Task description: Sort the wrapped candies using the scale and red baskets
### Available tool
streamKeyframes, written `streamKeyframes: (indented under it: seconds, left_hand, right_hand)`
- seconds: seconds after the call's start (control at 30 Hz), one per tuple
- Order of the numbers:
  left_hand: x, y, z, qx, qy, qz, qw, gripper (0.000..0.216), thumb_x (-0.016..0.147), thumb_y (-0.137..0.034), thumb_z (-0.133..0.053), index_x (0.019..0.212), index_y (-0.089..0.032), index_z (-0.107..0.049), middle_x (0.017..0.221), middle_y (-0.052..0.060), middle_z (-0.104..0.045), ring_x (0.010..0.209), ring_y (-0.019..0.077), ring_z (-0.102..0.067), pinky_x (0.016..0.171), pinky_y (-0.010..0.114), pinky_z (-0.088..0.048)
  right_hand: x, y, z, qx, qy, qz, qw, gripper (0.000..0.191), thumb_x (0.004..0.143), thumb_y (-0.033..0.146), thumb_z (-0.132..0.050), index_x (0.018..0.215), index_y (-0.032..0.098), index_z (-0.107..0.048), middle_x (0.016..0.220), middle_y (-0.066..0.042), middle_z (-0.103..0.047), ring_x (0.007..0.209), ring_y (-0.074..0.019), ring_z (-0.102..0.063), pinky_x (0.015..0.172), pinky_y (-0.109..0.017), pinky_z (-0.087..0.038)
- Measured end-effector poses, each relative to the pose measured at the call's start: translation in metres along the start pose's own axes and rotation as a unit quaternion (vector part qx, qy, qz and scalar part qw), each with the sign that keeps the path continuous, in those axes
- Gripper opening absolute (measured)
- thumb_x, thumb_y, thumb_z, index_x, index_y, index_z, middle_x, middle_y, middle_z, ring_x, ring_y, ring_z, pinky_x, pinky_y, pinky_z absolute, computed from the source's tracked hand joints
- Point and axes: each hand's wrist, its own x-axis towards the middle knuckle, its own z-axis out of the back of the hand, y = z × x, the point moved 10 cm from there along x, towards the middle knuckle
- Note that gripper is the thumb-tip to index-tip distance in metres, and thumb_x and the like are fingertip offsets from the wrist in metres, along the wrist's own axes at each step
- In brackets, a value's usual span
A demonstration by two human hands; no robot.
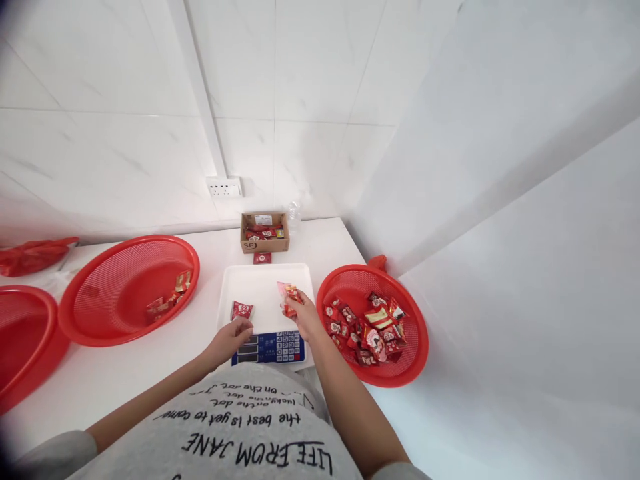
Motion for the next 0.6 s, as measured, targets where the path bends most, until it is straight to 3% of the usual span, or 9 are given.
streamKeyframes:
  seconds: [0.1,0.2,0.37,0.6]
  left_hand:
    - [0.004,-0.012,0.022,0.107,-0.083,-0.07,0.988,0.017,0.077,-0.031,-0.048,0.089,-0.021,-0.055,0.092,0.005,-0.059,0.085,0.0199,-0.055,0.078,0.031,-0.042]
    - [0.005,-0.022,0.033,0.197,-0.123,-0.117,0.966,0.027,0.079,-0.026,-0.046,0.104,-0.019,-0.054,0.108,0.009,-0.054,0.103,0.0236,-0.049,0.089,0.035,-0.039]
    - [0.012,-0.022,0.04,0.261,-0.132,-0.104,0.951,0.041,0.082,-0.027,-0.046,0.122,-0.019,-0.045,0.12,0.009,-0.049,0.113,0.0241,-0.043,0.097,0.037,-0.034]
    - [0.034,-0.017,0.04,0.276,-0.106,-0.092,0.951,0.041,0.083,-0.025,-0.044,0.124,-0.019,-0.046,0.12,0.009,-0.05,0.112,0.0231,-0.046,0.095,0.034,-0.036]
  right_hand:
    - [0.001,-0.01,-0.005,-0.015,0.019,-0.02,0.999,0.034,0.058,0.024,-0.075,0.088,0.022,-0.059,0.086,0.0,-0.063,0.071,-0.0122,-0.063,0.062,-0.024,-0.051]
    - [0.002,-0.02,0.012,-0.034,-0.028,-0.037,0.998,0.031,0.061,0.023,-0.073,0.088,0.023,-0.058,0.082,0.002,-0.06,0.068,-0.0122,-0.064,0.061,-0.025,-0.052]
    - [-0.005,-0.029,0.029,-0.032,-0.059,-0.055,0.996,0.044,0.064,0.024,-0.071,0.103,0.028,-0.052,0.096,0.0,-0.059,0.069,-0.0121,-0.063,0.061,-0.027,-0.054]
    - [-0.012,-0.014,0.008,-0.027,0.008,-0.028,0.999,0.077,0.063,0.021,-0.071,0.13,0.034,-0.036,0.117,-0.001,-0.053,0.087,-0.0105,-0.061,0.082,-0.027,-0.051]
